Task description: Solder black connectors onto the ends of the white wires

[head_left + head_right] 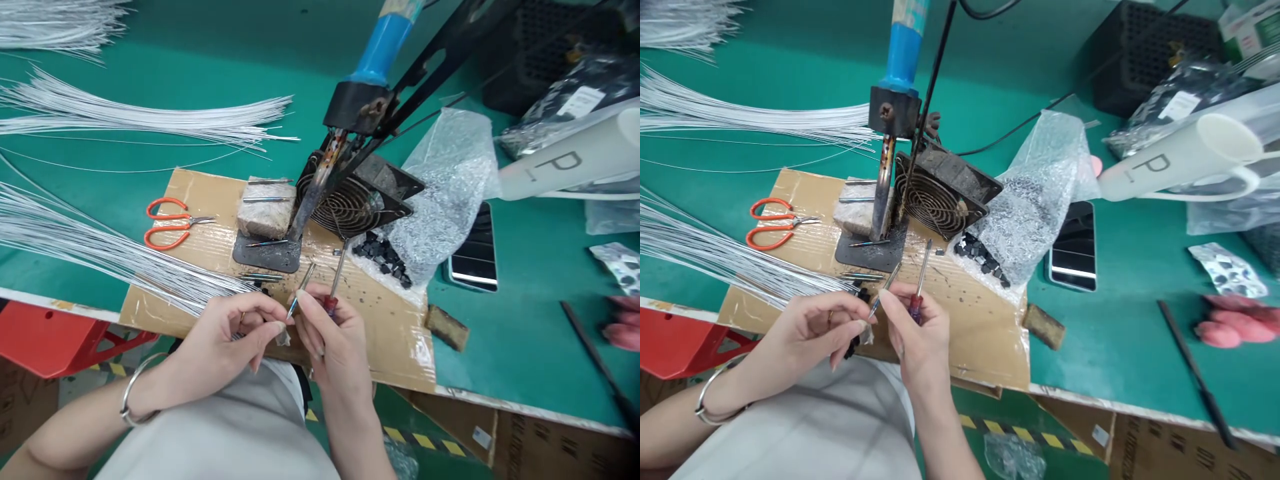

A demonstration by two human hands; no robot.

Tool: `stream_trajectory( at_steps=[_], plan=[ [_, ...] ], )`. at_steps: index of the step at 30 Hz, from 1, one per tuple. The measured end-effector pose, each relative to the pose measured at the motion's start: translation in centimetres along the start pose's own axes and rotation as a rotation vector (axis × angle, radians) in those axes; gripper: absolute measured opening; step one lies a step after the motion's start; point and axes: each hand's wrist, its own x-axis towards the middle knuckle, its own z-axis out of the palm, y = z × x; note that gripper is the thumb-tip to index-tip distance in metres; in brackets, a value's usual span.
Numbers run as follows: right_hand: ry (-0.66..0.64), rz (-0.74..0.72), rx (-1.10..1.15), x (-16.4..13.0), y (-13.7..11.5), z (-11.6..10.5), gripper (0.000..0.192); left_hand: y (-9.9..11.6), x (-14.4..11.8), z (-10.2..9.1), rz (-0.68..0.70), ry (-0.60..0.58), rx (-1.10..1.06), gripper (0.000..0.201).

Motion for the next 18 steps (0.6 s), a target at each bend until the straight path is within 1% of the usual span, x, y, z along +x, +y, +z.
stream_trajectory(
  at_steps=[8, 18],
  plan=[
    [-0.012, 0.037, 0.013, 0.10, 0.02, -0.01, 0.039, 0.18, -0.03, 0.08, -0.009, -0.003, -0.004, 0.014],
    [-0.032, 0.030, 0.006, 0.18, -0.12, 0.17, 0.035, 0.15, 0.05, 0.09, -0.010, -0.013, -0.027, 0.014]
  ],
)
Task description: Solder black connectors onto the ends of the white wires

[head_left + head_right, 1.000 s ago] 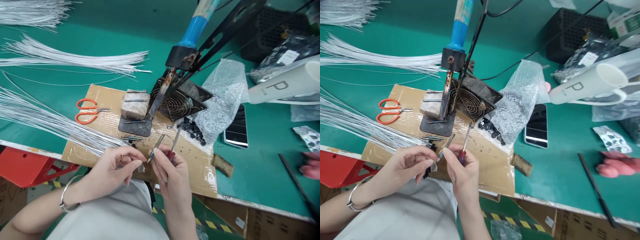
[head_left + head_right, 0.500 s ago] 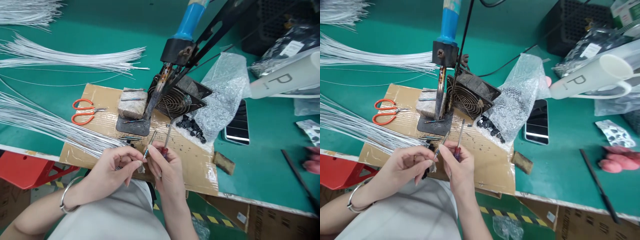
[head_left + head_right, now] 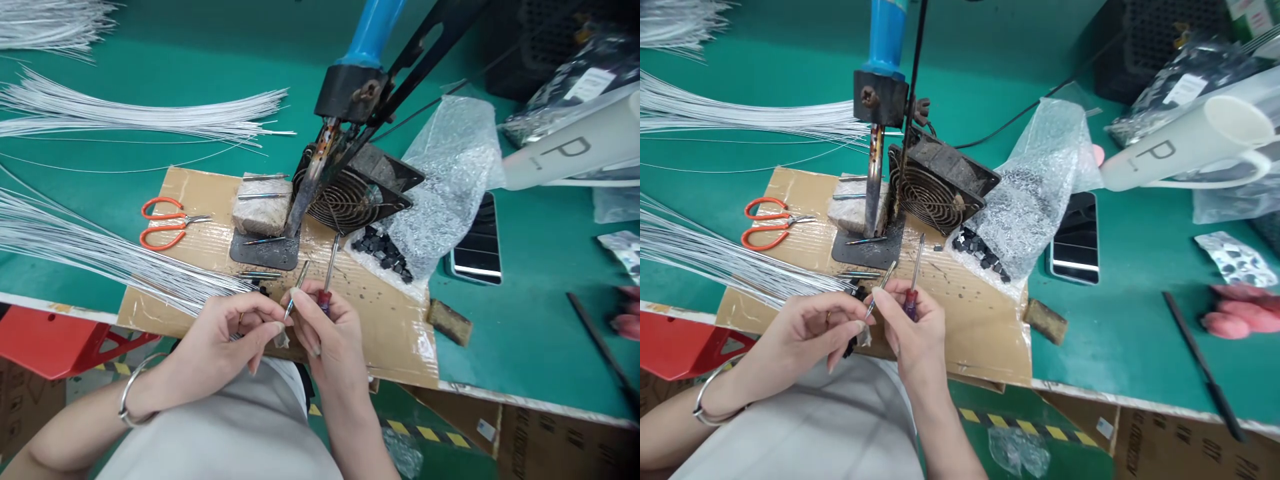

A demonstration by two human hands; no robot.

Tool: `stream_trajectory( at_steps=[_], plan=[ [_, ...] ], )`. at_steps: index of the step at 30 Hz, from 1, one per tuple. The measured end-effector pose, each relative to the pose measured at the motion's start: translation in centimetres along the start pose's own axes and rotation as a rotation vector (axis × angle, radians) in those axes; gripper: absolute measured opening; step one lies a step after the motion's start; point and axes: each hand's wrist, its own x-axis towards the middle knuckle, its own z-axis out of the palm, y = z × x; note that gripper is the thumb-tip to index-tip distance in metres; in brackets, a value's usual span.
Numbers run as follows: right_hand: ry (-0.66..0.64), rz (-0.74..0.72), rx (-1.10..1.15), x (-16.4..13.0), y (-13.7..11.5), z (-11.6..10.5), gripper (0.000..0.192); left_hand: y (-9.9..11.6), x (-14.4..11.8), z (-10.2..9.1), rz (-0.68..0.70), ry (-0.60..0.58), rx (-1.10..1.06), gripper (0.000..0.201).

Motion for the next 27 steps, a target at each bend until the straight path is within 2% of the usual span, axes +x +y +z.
stream_trajectory(
  at_steps=[27],
  plan=[
    [0.056, -0.034, -0.001, 0.03, 0.15, 0.77, 0.033, 0.25, -0.01, 0.09, -0.024, 0.035, 0.001, 0.013]
  ],
)
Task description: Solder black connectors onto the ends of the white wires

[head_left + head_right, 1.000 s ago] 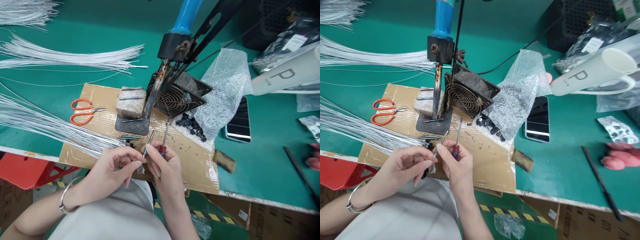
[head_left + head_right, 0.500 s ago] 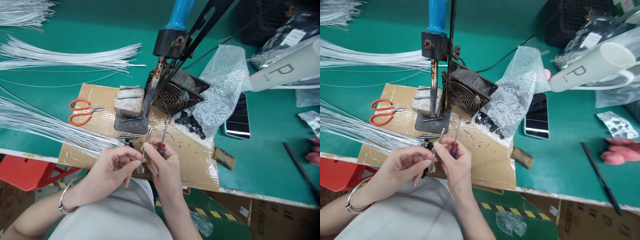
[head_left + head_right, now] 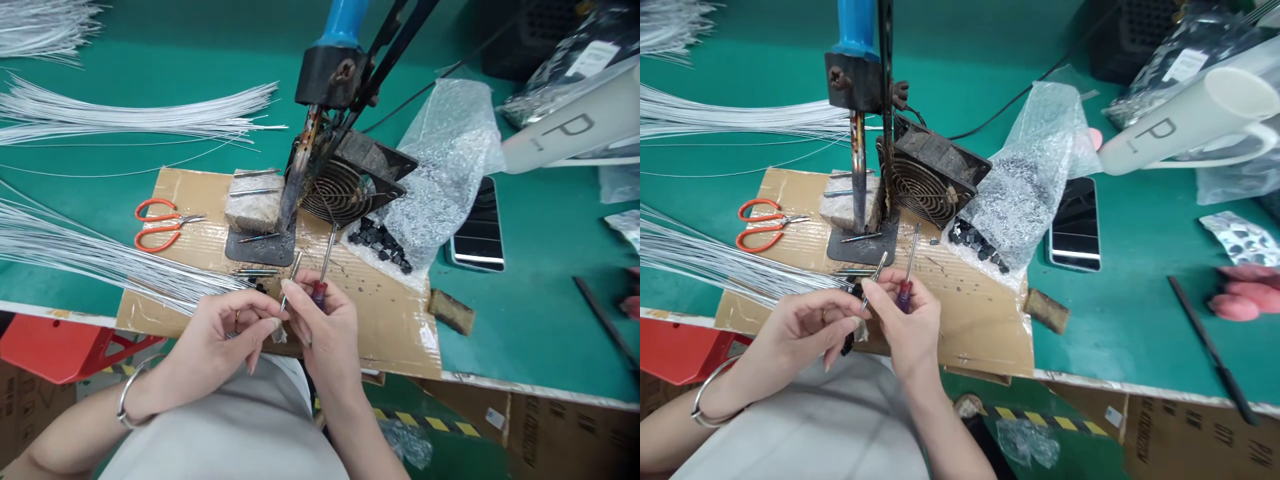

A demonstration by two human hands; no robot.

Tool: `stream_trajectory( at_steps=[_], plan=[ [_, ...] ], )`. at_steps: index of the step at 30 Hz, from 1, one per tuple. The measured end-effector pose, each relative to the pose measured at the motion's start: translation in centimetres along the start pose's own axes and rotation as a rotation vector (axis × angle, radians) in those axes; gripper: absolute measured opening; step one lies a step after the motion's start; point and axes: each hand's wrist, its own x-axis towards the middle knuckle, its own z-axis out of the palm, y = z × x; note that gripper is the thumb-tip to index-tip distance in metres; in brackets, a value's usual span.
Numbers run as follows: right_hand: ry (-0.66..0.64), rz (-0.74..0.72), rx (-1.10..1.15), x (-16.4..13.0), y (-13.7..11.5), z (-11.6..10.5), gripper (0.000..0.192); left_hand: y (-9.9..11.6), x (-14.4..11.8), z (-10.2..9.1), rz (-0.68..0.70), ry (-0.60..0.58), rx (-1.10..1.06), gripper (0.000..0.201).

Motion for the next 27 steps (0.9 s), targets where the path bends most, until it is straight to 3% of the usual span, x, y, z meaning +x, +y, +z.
stream_trajectory(
  at_steps=[9, 27],
  plan=[
    [0.001, -0.020, -0.036, 0.21, 0.44, -0.11, 0.034, -0.04, -0.01, 0.02, 0.009, 0.012, 0.007, 0.022],
    [-0.002, -0.036, -0.086, 0.25, 0.49, -0.16, 0.035, -0.04, 0.09, 0.09, 0.020, 0.010, -0.002, 0.017]
  ],
)
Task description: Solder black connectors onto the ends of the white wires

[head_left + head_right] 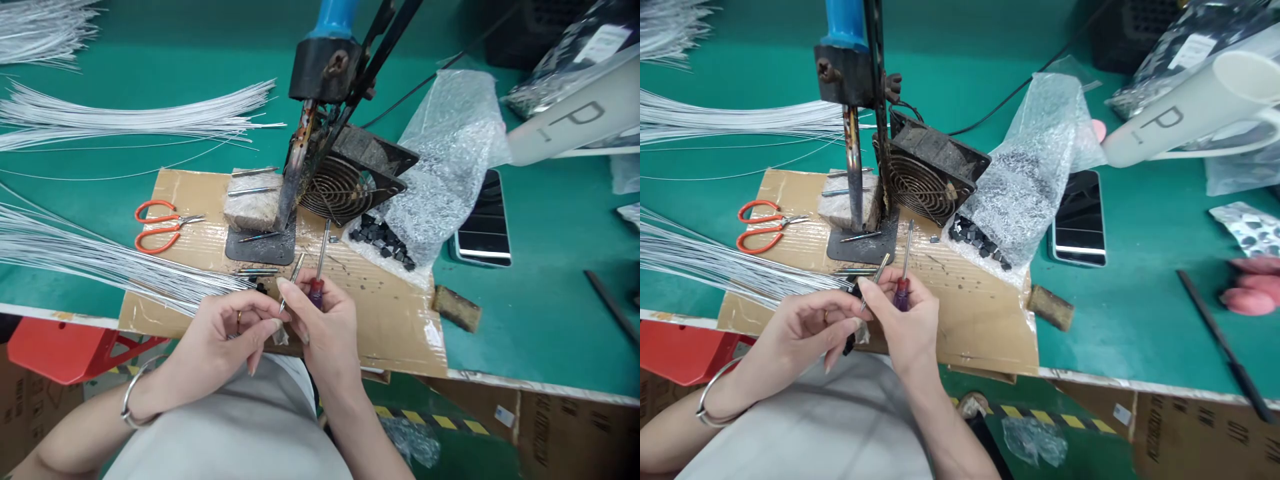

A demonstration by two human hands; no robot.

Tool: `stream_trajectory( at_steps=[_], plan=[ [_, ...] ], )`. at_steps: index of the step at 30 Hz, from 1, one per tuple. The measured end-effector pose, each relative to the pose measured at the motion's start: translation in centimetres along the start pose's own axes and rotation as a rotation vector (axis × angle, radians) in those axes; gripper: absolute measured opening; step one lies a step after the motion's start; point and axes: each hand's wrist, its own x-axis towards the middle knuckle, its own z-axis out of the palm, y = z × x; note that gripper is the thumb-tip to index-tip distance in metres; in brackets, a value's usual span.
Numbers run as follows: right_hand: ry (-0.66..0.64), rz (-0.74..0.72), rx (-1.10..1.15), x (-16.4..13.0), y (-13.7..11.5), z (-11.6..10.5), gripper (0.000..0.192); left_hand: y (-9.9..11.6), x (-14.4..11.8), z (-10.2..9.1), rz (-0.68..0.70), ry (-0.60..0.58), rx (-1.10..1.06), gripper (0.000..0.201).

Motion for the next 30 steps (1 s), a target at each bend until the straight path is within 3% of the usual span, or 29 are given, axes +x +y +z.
stream_trajectory(
  at_steps=[15, 30],
  plan=[
    [0.072, -0.075, -0.096, 0.0, -1.5, 1.3, 0.029, -0.2, -0.1, -0.1, -0.007, 0.019, -0.010, 0.020],
    [0.114, -0.180, -0.240, 0.1, -1.0, 1.7, 0.026, -0.3, 0.0, -0.8, -0.047, 0.001, 0.009, 0.024]
  ],
)
